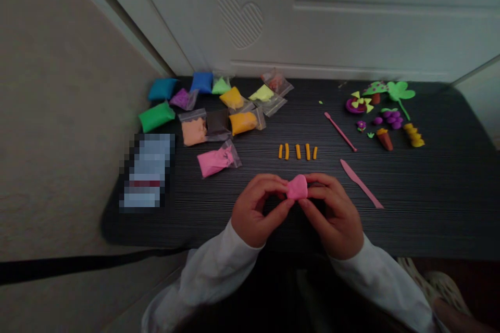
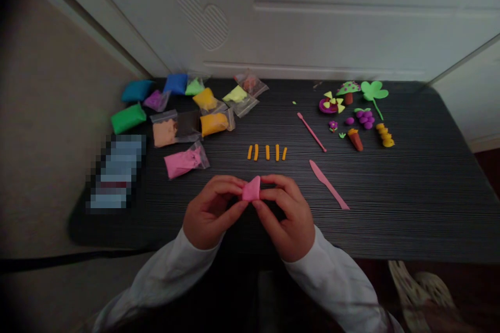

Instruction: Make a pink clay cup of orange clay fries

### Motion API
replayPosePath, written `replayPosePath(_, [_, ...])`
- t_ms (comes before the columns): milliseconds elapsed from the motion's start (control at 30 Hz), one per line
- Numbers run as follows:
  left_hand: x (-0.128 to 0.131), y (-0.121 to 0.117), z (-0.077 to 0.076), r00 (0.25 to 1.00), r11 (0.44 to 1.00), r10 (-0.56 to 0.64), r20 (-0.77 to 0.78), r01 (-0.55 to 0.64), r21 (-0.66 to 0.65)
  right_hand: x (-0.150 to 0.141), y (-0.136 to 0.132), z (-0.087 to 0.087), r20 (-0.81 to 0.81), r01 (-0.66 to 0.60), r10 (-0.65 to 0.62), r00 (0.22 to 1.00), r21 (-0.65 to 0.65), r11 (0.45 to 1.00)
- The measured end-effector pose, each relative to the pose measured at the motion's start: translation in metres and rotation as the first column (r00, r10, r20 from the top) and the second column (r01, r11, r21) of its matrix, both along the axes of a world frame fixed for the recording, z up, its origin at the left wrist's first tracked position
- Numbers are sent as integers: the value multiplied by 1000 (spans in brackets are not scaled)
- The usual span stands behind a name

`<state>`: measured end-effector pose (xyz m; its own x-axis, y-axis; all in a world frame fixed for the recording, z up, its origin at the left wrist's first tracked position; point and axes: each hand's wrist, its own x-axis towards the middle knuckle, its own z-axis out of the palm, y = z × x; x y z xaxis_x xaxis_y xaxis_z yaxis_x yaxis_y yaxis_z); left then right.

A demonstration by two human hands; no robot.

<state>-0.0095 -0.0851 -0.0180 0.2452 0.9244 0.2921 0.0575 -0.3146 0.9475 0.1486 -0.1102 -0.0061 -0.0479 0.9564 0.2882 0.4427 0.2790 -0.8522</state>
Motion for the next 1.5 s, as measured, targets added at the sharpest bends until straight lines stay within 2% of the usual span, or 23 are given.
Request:
replayPosePath(267, [-1,0,3,990,991,53,-128,-37,128,2,-2,2,-31,2,-2,1000,-24,1000])
replayPosePath(433, [0,-3,1,986,988,64,-155,-40,151,0,-1,2,-52,30,-32,998,-29,999])
replayPosePath(567, [1,-6,-3,995,995,88,-45,-85,60,0,-1,2,-66,36,-38,997,-32,999])
replayPosePath(667, [3,-5,-2,987,990,63,146,-44,-131,1,-2,2,-78,30,-31,996,-24,999])
replayPosePath(767, [4,-3,2,937,921,13,349,125,-370,2,-3,2,-70,14,-15,997,-16,1000])
replayPosePath(867, [4,-2,6,910,842,-16,414,235,-485,2,-3,2,-48,-5,5,999,-5,1000])
replayPosePath(1100, [5,-4,10,941,833,26,337,166,-528,0,-3,2,-31,-11,10,999,-13,1000])
replayPosePath(1300, [3,-4,7,899,837,-19,438,254,-484,0,-2,2,-23,-16,16,1000,4,1000])
replayPosePath(1500, [4,-2,7,911,811,33,412,216,-544,0,-2,2,-14,-27,27,1000,4,1000])
